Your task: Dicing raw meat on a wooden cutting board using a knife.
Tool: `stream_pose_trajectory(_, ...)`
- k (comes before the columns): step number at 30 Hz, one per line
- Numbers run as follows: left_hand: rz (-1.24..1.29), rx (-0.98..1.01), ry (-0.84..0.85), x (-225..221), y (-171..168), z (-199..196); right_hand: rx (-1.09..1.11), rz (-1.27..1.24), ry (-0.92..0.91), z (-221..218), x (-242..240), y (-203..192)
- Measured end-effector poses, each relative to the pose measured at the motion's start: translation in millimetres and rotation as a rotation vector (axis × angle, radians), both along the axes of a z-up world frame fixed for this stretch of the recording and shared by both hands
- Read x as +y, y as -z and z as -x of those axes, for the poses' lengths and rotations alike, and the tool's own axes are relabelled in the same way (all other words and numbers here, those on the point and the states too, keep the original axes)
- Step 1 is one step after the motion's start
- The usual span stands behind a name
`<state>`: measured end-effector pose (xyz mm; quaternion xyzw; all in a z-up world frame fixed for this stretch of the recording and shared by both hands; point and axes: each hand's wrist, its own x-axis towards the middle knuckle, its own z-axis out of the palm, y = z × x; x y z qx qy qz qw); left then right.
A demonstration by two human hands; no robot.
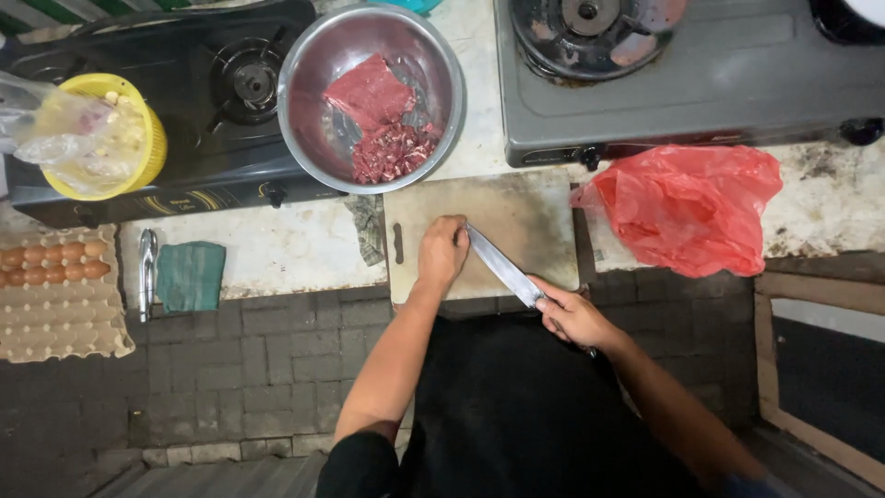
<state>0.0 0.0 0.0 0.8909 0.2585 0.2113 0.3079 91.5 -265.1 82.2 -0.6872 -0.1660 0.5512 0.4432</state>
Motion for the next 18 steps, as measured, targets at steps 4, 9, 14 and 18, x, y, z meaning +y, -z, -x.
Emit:
stream_pose_trajectory(4, -0.121, 0.051, 0.04, 0.9, 9.4, -0.9, 0.006, -0.012, 0.012, -1.5, -3.0, 10.7)
stream_pose_trajectory(9, -0.133, 0.052, 0.03, 2.0, 18.1, -1.7, -0.007, 0.014, -0.028, -2.0, -2.1, 3.5)
stream_pose_trajectory(14, -0.009, 0.025, -0.025, 9.5, 20.1, -6.1, -0.057, 0.048, -0.085, -6.6, -12.7, 7.1)
stream_pose_trajectory(18, -0.031, -0.221, -0.095, 31.0, -66.3, -16.9, -0.065, 0.067, -0.016, -6.8, -26.5, 3.7)
